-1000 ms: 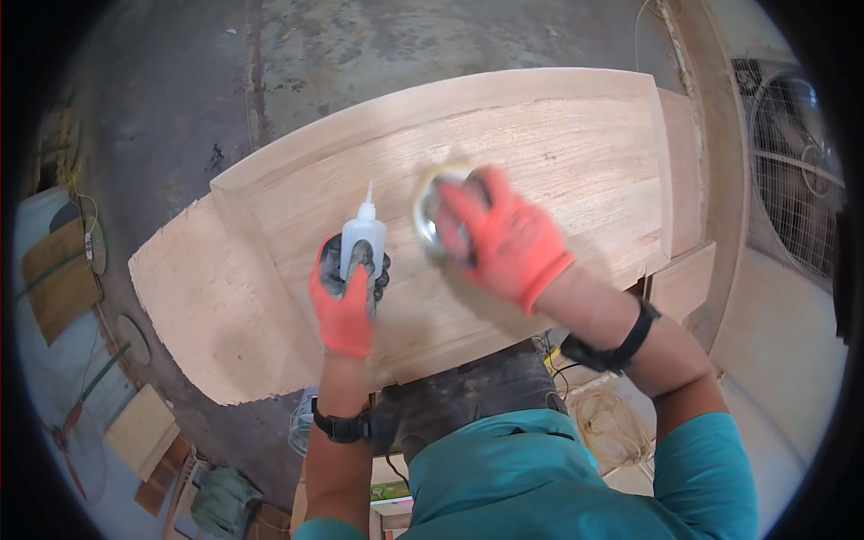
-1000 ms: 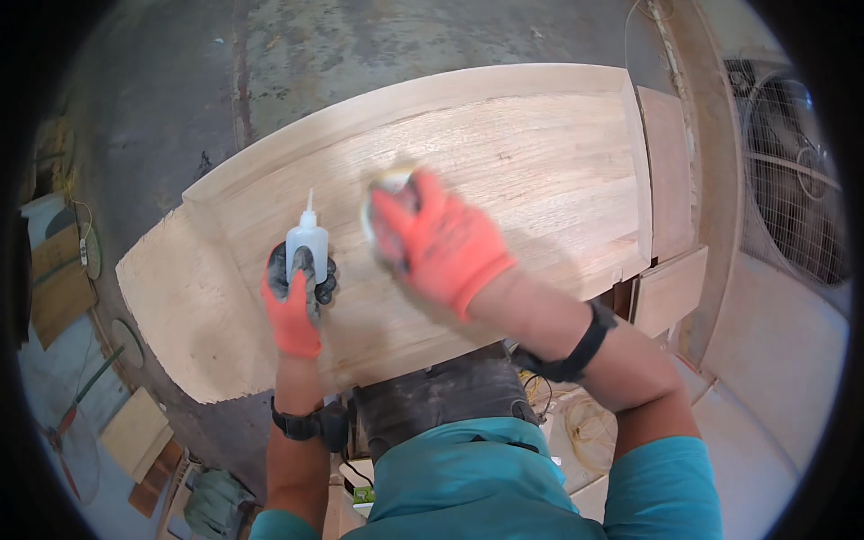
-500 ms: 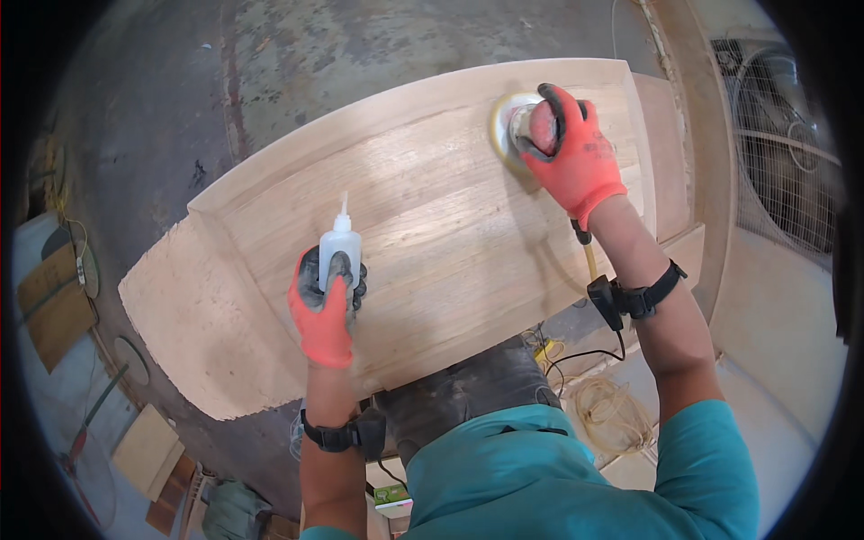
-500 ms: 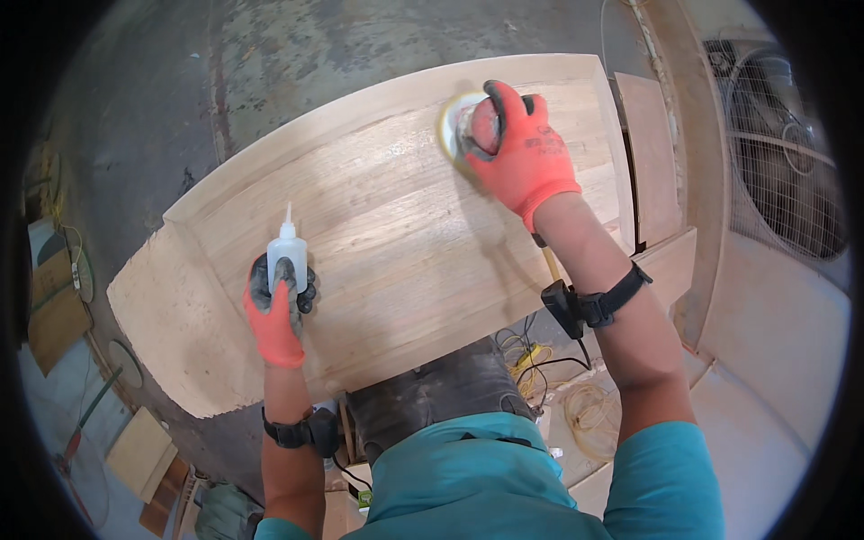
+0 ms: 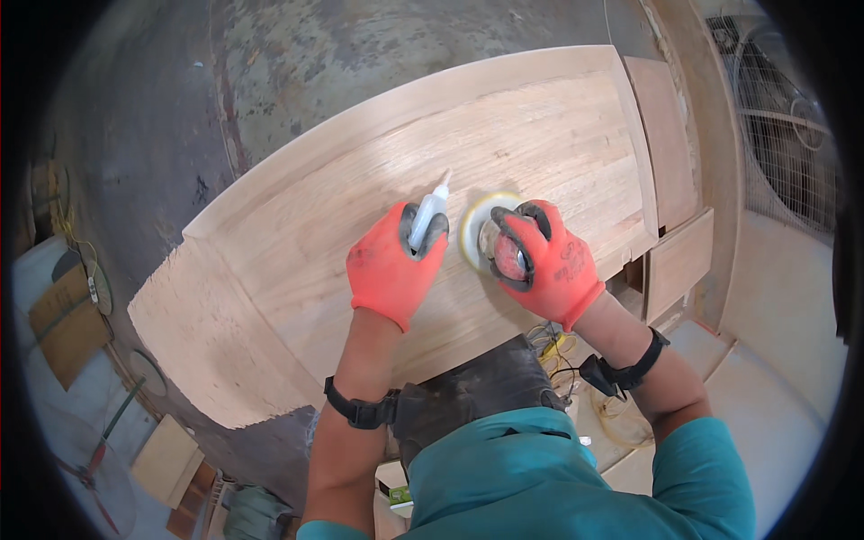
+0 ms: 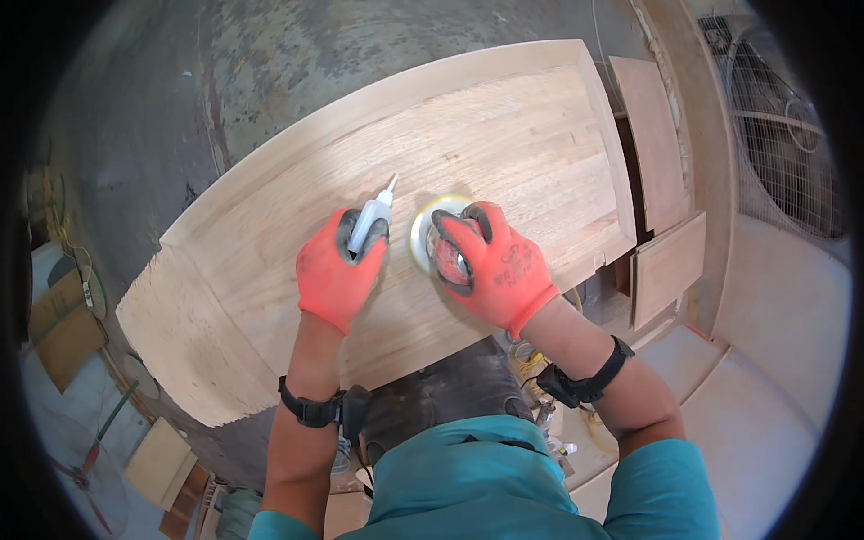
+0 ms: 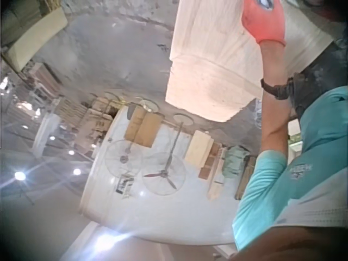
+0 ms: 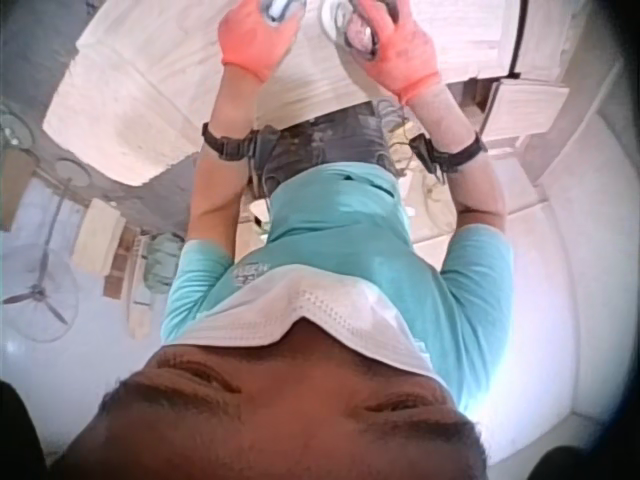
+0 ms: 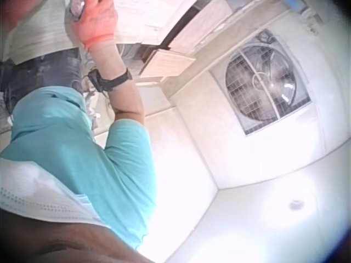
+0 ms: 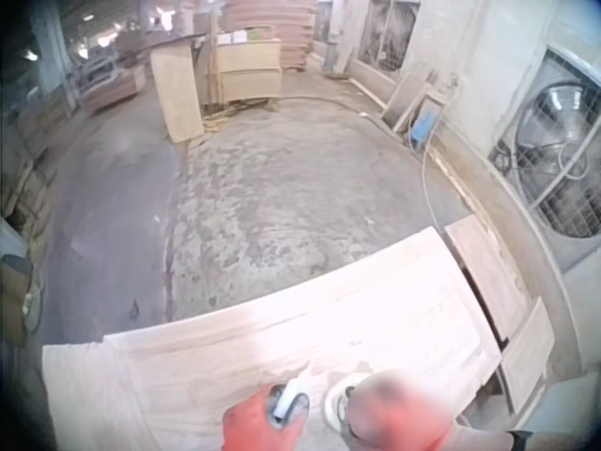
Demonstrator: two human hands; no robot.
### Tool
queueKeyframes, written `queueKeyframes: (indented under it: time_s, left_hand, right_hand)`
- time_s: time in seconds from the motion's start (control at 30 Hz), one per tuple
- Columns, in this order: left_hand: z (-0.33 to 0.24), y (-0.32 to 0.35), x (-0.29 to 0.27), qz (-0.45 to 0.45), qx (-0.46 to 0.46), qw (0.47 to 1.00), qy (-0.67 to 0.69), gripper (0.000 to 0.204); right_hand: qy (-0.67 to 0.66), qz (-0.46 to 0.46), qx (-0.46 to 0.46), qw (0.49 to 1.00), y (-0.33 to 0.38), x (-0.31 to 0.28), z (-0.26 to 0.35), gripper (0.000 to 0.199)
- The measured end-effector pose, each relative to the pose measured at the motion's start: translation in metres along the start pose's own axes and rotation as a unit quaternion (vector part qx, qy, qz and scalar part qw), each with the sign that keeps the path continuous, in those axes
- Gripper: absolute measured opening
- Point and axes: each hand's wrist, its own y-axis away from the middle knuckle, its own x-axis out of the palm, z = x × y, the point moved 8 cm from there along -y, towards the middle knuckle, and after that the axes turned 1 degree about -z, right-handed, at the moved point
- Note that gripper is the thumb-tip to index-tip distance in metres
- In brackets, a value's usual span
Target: The person uses a handheld orbital sander to smooth the surface of a large, light-colored wooden board. They hold a white squeeze bottle in the other hand and occasionally apply a small amount of liquid to the wood while sanding. The person moves the sander across the board's surface in a continuous, sweeping motion.
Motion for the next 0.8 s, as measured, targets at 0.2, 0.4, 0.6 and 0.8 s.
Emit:
queueKeyframes:
  time_s: [0.2,0.4,0.6,0.8]
  left_hand:
    - [0.0,-0.004,0.006,0.016,-0.043,0.999,-0.005,0.04]
    - [-0.002,-0.003,0.005,-0.002,-0.014,1.0,-0.028,0.04]
    - [0.012,0.005,-0.007,-0.01,-0.073,0.98,0.183,0.028]
    - [0.034,0.019,-0.019,-0.038,-0.072,0.97,0.229,0.02]
  right_hand:
    - [0.005,-0.02,0.009,1.0,-0.002,-0.011,-0.011,0.072]
    - [0.004,-0.028,-0.002,1.0,-0.002,-0.01,-0.012,0.063]
    - [-0.017,-0.03,-0.019,0.999,-0.037,-0.015,0.009,0.065]
    - [0.031,0.027,0.017,0.999,-0.069,-0.017,0.017,0.076]
